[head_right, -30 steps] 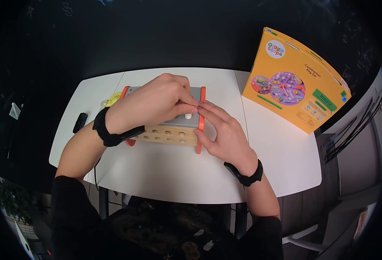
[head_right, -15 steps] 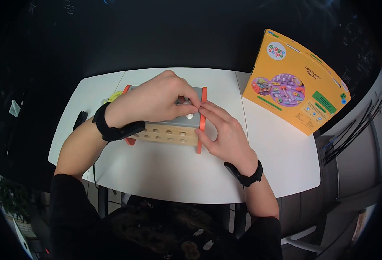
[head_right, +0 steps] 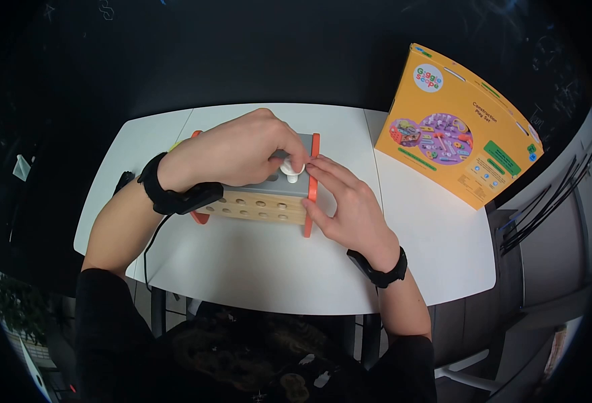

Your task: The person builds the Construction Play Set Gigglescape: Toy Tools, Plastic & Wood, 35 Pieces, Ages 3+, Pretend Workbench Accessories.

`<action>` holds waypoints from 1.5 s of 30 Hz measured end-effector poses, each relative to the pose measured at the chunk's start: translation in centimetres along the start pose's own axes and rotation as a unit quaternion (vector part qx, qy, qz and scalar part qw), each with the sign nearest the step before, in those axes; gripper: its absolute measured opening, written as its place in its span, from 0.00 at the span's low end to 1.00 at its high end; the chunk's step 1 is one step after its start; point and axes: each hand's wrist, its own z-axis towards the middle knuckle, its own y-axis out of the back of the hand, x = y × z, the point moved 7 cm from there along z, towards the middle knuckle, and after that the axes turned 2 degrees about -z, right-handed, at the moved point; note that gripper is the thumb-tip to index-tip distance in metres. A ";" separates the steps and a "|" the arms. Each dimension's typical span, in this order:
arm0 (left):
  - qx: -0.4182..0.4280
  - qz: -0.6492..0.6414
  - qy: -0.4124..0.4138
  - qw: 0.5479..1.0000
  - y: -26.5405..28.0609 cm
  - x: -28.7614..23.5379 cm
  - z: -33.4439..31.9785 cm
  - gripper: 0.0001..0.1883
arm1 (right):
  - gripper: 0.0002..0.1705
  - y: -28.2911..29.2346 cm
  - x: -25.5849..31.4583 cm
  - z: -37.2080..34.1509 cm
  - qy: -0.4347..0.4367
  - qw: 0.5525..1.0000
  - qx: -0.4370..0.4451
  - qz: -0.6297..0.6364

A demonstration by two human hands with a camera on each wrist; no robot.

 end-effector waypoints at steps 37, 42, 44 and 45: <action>0.022 0.019 -0.054 0.998 -0.4 -0.4 0.0 0.08 | 0.28 0.0 -0.2 0.0 -0.004 1.000 0.007 0.002; -0.010 0.006 0.006 1.000 -0.2 -0.5 0.2 0.05 | 0.27 0.1 -0.1 0.0 -0.003 1.000 0.005 0.004; -0.078 0.052 0.014 0.995 0.4 -1.8 0.2 0.04 | 0.27 0.0 -0.3 -0.1 -0.005 1.000 0.007 0.001; -0.014 0.112 0.089 0.990 -0.3 -1.4 0.4 0.04 | 0.27 0.0 -0.3 -0.1 -0.007 1.000 0.011 -0.002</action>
